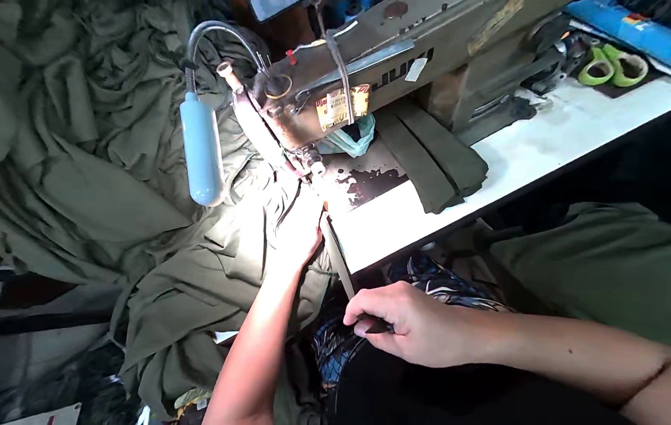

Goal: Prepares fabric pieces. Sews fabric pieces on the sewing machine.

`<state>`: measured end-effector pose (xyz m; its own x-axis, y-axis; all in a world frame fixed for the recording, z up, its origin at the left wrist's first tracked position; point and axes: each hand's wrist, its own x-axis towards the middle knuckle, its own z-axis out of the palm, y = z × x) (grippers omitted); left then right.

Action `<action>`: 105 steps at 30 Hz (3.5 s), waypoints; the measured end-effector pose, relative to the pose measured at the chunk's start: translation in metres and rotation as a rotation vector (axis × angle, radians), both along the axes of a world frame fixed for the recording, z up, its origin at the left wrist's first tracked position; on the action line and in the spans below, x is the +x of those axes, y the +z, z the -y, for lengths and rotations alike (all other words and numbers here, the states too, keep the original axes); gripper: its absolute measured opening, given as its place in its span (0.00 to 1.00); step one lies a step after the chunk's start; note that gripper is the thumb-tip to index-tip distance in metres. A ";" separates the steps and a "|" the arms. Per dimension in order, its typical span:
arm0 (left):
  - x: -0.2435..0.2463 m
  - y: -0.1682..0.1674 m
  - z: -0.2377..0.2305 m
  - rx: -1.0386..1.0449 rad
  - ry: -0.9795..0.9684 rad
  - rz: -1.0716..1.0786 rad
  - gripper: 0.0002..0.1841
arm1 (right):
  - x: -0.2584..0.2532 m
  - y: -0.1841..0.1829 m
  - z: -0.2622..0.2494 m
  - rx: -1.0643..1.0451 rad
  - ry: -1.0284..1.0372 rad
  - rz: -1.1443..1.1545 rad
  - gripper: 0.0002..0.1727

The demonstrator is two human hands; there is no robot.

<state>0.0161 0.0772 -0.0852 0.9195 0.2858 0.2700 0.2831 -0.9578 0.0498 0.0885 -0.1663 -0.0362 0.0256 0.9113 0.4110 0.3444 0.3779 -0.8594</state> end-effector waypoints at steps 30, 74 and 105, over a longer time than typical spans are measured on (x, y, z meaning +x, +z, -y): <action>-0.048 -0.010 0.066 -0.477 0.183 0.385 0.13 | 0.033 -0.051 -0.052 -0.235 -0.057 0.752 0.14; -0.059 0.000 0.062 -0.383 -0.078 0.056 0.17 | 0.016 -0.072 -0.041 -0.011 -0.236 0.698 0.04; -0.048 -0.019 0.044 -0.229 -0.048 0.200 0.19 | 0.021 -0.057 -0.046 -0.103 -0.152 0.787 0.09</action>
<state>-0.0318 0.0335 -0.1038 0.8688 0.3173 0.3802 0.2003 -0.9273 0.3161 0.1098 -0.1205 -0.0934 -0.1097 0.9553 0.2745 0.9045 0.2105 -0.3710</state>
